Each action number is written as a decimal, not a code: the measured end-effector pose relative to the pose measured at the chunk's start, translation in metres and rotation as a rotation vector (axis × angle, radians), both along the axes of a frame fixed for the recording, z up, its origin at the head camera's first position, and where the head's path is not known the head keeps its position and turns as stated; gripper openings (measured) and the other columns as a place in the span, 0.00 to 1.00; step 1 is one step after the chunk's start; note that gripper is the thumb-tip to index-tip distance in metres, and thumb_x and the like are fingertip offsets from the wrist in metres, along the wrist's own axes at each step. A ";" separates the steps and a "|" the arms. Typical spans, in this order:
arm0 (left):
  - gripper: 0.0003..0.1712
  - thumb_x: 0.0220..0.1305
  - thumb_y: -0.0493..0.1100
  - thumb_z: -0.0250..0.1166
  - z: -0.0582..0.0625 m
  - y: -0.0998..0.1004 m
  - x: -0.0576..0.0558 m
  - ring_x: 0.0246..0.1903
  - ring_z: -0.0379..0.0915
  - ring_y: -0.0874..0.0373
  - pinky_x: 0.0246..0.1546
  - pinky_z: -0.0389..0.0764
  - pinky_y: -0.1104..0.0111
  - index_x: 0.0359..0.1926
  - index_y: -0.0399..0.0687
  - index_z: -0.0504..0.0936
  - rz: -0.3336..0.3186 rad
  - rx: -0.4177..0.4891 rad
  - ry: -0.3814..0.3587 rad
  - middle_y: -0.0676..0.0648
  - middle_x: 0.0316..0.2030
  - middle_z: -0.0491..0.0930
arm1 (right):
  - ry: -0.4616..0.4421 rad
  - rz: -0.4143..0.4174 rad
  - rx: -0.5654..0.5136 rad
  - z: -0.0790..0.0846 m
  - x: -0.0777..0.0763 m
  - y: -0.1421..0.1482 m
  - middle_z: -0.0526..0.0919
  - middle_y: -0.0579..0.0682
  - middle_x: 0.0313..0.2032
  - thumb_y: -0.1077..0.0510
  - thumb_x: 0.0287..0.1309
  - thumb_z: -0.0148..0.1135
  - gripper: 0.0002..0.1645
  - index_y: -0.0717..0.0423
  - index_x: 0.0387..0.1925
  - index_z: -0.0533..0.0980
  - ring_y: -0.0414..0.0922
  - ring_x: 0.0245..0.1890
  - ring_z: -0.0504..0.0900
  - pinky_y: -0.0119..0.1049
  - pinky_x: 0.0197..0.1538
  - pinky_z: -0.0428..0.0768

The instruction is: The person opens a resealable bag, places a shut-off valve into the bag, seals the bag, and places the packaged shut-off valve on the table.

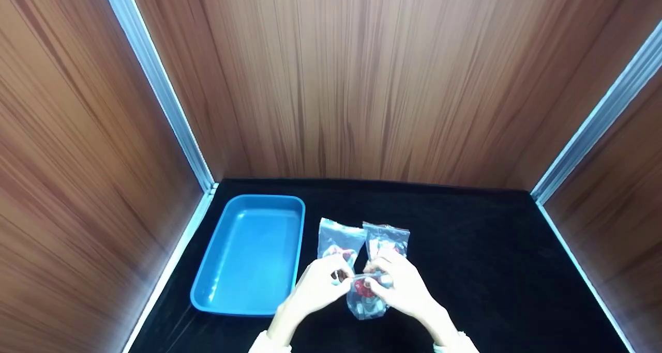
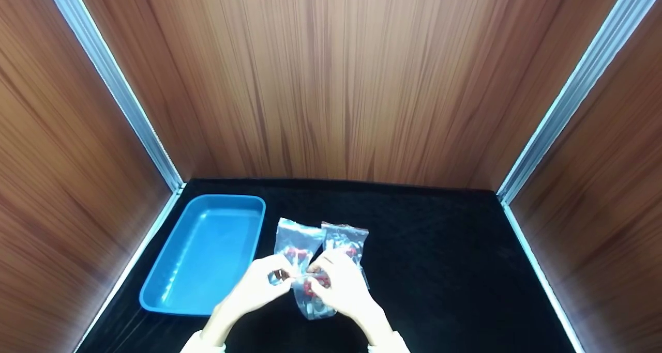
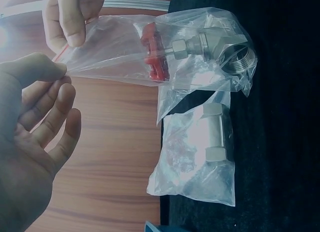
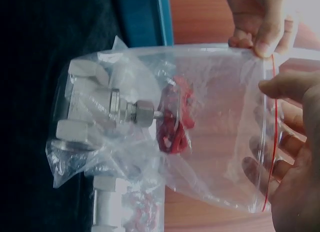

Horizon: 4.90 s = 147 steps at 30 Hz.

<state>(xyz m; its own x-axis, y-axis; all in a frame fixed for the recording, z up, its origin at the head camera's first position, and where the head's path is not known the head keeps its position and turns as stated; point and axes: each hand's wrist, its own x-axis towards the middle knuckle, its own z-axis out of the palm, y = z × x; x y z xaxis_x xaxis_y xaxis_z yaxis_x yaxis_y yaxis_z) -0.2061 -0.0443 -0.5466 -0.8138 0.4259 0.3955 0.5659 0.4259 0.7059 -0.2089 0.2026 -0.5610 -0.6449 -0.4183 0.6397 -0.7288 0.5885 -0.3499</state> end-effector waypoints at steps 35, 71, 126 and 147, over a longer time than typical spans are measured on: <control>0.10 0.60 0.36 0.73 -0.002 -0.002 -0.001 0.32 0.77 0.72 0.36 0.80 0.76 0.33 0.59 0.86 0.012 0.004 0.019 0.59 0.30 0.85 | 0.006 -0.055 -0.032 -0.007 -0.005 0.020 0.88 0.39 0.42 0.57 0.45 0.76 0.14 0.37 0.35 0.85 0.44 0.48 0.82 0.39 0.57 0.74; 0.08 0.60 0.36 0.71 0.001 -0.005 0.001 0.33 0.77 0.71 0.35 0.81 0.75 0.33 0.58 0.88 -0.002 0.031 -0.023 0.57 0.31 0.84 | -0.083 -0.004 -0.156 -0.010 -0.003 0.024 0.79 0.37 0.37 0.62 0.45 0.73 0.16 0.39 0.34 0.80 0.40 0.38 0.79 0.30 0.42 0.78; 0.03 0.71 0.46 0.70 -0.012 0.032 0.002 0.40 0.79 0.62 0.47 0.80 0.69 0.39 0.55 0.85 -0.025 0.031 0.109 0.54 0.36 0.83 | -0.228 0.065 -0.172 -0.010 0.006 0.012 0.82 0.34 0.39 0.62 0.46 0.76 0.20 0.34 0.37 0.82 0.36 0.42 0.80 0.35 0.47 0.82; 0.03 0.68 0.42 0.71 -0.014 0.030 0.002 0.40 0.80 0.61 0.46 0.82 0.69 0.38 0.56 0.85 0.000 0.021 0.116 0.54 0.37 0.84 | -0.174 0.036 -0.202 -0.013 0.006 0.017 0.83 0.39 0.40 0.62 0.53 0.76 0.15 0.43 0.40 0.82 0.38 0.39 0.79 0.37 0.41 0.82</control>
